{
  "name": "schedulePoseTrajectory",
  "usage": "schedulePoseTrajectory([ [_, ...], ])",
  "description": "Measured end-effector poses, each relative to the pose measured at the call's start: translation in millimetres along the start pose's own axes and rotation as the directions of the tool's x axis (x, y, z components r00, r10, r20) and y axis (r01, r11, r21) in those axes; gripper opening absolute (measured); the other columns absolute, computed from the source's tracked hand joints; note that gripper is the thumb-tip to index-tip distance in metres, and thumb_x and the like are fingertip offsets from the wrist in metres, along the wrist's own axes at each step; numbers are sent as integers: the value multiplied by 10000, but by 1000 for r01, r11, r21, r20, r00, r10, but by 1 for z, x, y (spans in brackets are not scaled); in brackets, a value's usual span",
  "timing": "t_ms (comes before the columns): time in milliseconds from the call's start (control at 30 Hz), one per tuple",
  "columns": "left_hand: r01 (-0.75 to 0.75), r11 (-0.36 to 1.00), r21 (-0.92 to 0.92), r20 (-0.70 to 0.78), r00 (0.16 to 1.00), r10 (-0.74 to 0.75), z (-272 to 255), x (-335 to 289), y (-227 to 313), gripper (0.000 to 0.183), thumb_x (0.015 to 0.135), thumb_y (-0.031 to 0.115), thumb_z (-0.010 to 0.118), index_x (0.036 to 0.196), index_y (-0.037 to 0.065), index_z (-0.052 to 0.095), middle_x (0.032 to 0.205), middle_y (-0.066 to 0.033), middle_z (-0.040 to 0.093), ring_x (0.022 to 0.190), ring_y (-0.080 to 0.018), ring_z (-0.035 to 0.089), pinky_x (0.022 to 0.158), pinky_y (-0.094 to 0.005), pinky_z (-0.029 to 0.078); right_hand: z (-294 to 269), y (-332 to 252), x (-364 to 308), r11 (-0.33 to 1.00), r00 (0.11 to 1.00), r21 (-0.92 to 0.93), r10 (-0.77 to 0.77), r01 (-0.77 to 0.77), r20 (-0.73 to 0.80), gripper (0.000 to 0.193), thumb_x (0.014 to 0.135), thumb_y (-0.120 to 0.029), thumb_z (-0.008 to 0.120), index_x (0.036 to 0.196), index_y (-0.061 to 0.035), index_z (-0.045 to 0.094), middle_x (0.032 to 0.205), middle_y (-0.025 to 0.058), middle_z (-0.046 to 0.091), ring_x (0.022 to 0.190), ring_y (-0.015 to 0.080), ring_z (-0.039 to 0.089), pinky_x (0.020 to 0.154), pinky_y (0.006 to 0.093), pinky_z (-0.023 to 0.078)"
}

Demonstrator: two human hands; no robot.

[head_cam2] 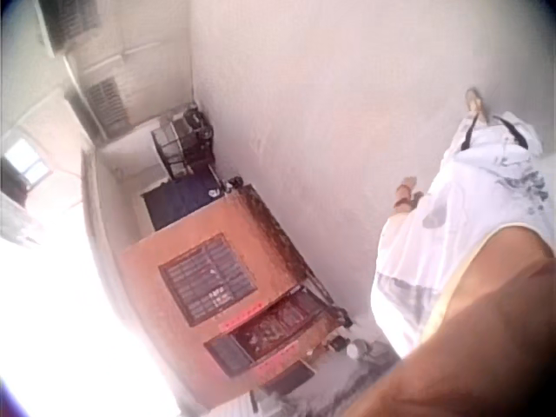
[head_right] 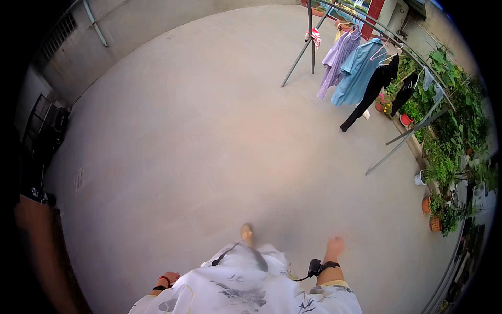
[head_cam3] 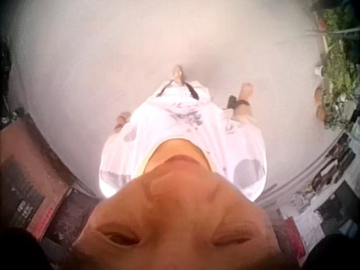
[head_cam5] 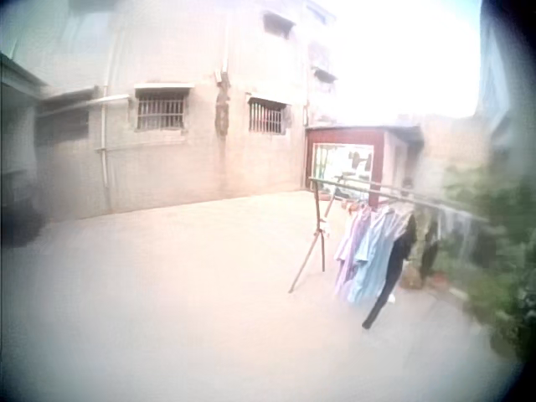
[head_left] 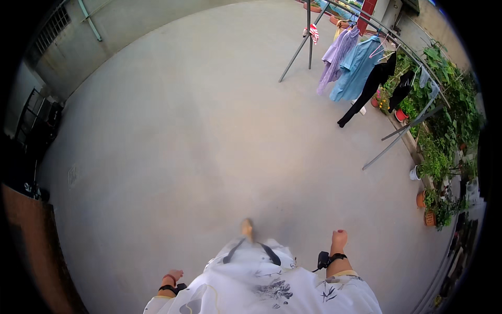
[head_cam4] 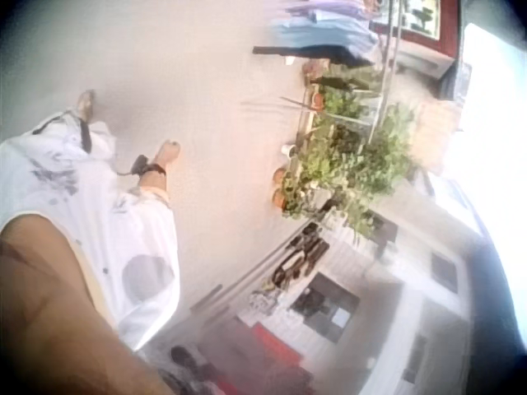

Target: The person handles a long green plant stem, rinses it in an outdoor sink, and then uses a white hose to water several plants in a courtyard garden.

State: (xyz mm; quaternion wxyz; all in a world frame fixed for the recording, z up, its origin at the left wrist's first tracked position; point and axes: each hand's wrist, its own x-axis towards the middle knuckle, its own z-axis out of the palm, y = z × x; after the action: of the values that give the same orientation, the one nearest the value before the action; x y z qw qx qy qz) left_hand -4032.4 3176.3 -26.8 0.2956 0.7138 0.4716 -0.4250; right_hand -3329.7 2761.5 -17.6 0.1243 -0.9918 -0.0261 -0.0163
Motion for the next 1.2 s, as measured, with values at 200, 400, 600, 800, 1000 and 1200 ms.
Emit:
schedulePoseTrajectory([
  [200, -113, 766, -632, -466, 846, -260, -341, 67, 171, 455, 946, 358, 377, 951, 48, 709, 953, -116, 699, 970, -255, 633, 887, -355, 463, 25, -105, 70, 491, 591, 382, 393, -783, 705, 214, 831, -112, 584, 1021, -15, 569, 815, 171, 628, 653, 302, 620, 553, 419, 548],
  [400, -246, 860, -447, -601, 794, -86, -562, 190, 250, 439, 948, 349, 377, 933, 85, 728, 990, -145, 687, 994, -261, 622, 922, -352, 444, 136, -258, 249, 356, 371, 182, 591, -917, 716, 212, 851, -90, 550, 1050, -17, 541, 772, 207, 596, 571, 327, 589, 497, 451, 538],
  [600, -15, 931, -364, -303, 948, -103, -637, 279, 268, 322, 911, 271, 418, 975, 161, 714, 1069, -107, 666, 1012, -279, 615, 925, -364, 462, 165, -574, 488, 718, 670, 415, 96, -559, 736, 160, 831, -125, 579, 953, -21, 587, 745, 91, 604, 592, 194, 622, 501, 317, 535],
  [800, 315, 763, -564, 90, 942, -323, -775, 410, 275, 359, 882, 368, 459, 940, 101, 693, 931, -74, 703, 913, -219, 647, 807, -359, 497, 111, -898, 692, -45, 615, 654, -393, -755, 683, 210, 889, -193, 582, 1045, -53, 591, 818, 82, 644, 703, 180, 641, 638, 314, 539],
  [1000, 42, 664, -746, -183, 947, -265, -1076, 578, 442, 541, 915, 446, 361, 904, 25, 701, 854, -95, 707, 819, -214, 643, 745, -356, 473, 191, -951, 836, 243, 667, 630, 124, -738, 734, 208, 914, -174, 520, 1050, -30, 584, 859, 120, 654, 741, 200, 649, 658, 319, 552],
  [1200, -548, 623, -558, -642, 761, 94, -1415, 665, 643, 469, 929, 363, 422, 963, -31, 676, 940, -136, 698, 895, -250, 644, 827, -347, 474, 250, -1040, 999, 143, 626, 609, 173, -780, 761, 192, 884, -129, 547, 1032, -12, 584, 840, 127, 653, 720, 217, 650, 629, 330, 558],
])
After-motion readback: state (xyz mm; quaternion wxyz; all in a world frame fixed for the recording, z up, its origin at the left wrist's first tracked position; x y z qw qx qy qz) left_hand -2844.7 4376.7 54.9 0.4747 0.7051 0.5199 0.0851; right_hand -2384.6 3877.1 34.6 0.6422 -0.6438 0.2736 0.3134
